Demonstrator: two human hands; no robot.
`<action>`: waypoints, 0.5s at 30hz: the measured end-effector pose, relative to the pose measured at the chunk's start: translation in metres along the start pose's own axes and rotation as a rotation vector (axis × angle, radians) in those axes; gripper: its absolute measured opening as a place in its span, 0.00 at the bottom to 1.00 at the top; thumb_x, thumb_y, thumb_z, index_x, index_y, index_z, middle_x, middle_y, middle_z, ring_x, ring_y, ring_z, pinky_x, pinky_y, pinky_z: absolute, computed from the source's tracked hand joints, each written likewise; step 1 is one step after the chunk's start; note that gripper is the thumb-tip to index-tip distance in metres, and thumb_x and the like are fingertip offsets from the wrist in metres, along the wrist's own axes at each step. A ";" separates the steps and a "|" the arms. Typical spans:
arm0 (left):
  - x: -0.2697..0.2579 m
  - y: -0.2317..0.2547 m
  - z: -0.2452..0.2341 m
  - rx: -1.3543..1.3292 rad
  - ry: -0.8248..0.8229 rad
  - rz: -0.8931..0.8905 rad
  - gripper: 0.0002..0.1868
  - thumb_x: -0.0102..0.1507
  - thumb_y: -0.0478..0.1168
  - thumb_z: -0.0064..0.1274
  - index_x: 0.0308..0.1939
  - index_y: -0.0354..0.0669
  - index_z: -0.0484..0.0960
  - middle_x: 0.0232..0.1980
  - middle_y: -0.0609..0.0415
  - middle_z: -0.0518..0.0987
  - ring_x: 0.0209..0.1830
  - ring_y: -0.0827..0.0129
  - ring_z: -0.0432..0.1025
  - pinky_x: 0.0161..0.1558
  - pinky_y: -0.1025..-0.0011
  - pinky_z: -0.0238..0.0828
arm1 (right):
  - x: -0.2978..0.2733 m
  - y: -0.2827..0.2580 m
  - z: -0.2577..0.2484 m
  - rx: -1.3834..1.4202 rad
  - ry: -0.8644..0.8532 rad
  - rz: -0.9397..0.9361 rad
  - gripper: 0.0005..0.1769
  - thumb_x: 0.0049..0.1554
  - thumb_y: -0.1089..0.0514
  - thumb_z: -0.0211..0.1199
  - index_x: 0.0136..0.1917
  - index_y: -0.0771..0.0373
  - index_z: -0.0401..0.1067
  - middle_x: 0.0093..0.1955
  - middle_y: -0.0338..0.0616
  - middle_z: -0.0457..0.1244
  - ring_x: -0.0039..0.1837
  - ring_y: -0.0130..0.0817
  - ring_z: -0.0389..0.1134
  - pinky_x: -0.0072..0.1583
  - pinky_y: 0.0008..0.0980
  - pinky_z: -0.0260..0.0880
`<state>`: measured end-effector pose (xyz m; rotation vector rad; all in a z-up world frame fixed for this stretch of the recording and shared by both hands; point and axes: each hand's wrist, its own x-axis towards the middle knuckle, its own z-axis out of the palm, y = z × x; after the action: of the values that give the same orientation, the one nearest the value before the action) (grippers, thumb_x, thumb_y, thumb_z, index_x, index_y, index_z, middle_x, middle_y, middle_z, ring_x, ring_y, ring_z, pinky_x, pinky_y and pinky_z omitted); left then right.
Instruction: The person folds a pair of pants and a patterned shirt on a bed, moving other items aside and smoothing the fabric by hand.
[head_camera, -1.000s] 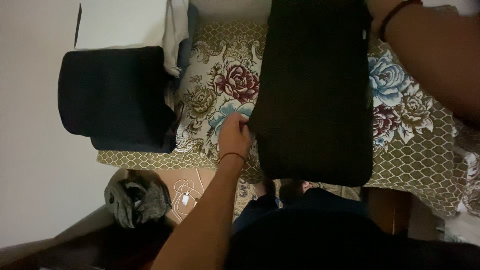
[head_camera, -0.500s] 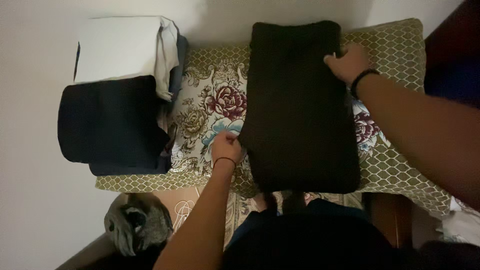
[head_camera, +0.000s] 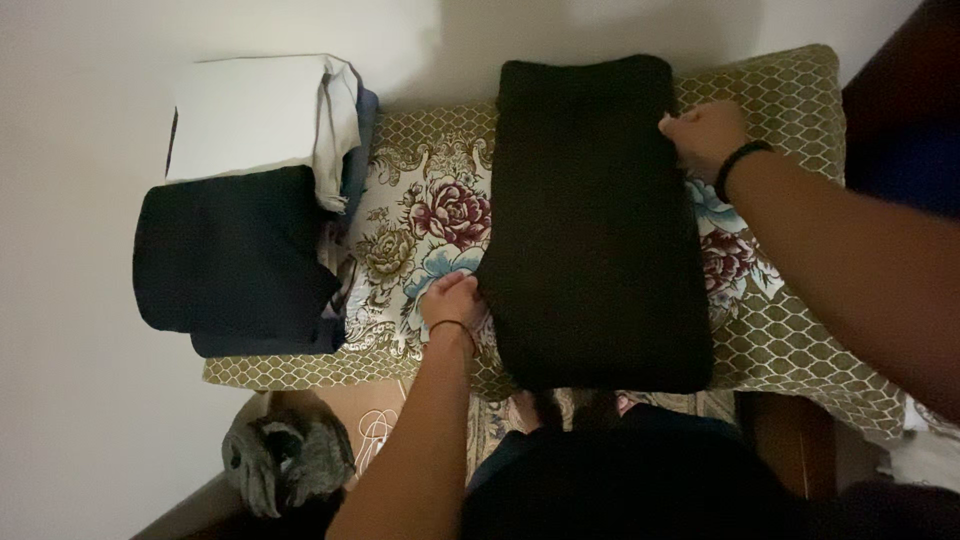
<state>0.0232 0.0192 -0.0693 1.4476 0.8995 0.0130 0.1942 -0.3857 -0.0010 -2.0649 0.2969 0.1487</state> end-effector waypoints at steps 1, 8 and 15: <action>-0.003 0.001 -0.001 -0.074 -0.067 -0.079 0.18 0.59 0.35 0.61 0.54 0.37 0.82 0.38 0.50 0.82 0.29 0.66 0.74 0.29 0.68 0.73 | -0.006 -0.013 -0.001 0.019 -0.020 0.107 0.19 0.63 0.50 0.67 0.42 0.70 0.76 0.38 0.49 0.68 0.39 0.38 0.68 0.43 0.43 0.70; -0.043 0.052 -0.001 0.301 -0.173 -0.169 0.15 0.63 0.39 0.59 0.54 0.44 0.78 0.41 0.61 0.80 0.34 0.74 0.77 0.33 0.72 0.80 | -0.043 -0.035 -0.006 -0.491 -0.174 0.255 0.28 0.59 0.40 0.67 0.41 0.71 0.79 0.36 0.52 0.70 0.36 0.42 0.71 0.44 0.42 0.73; -0.050 0.041 -0.002 0.098 -0.285 -0.126 0.14 0.65 0.41 0.58 0.51 0.34 0.81 0.31 0.54 0.70 0.26 0.68 0.64 0.26 0.69 0.63 | -0.041 -0.020 -0.011 -1.508 -0.425 -0.562 0.23 0.55 0.44 0.68 0.60 0.53 0.75 0.47 0.43 0.72 0.50 0.39 0.74 0.50 0.39 0.75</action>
<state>0.0087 0.0030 -0.0086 1.4366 0.7624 -0.3276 0.1602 -0.3800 0.0307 -3.3544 -0.9610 0.5771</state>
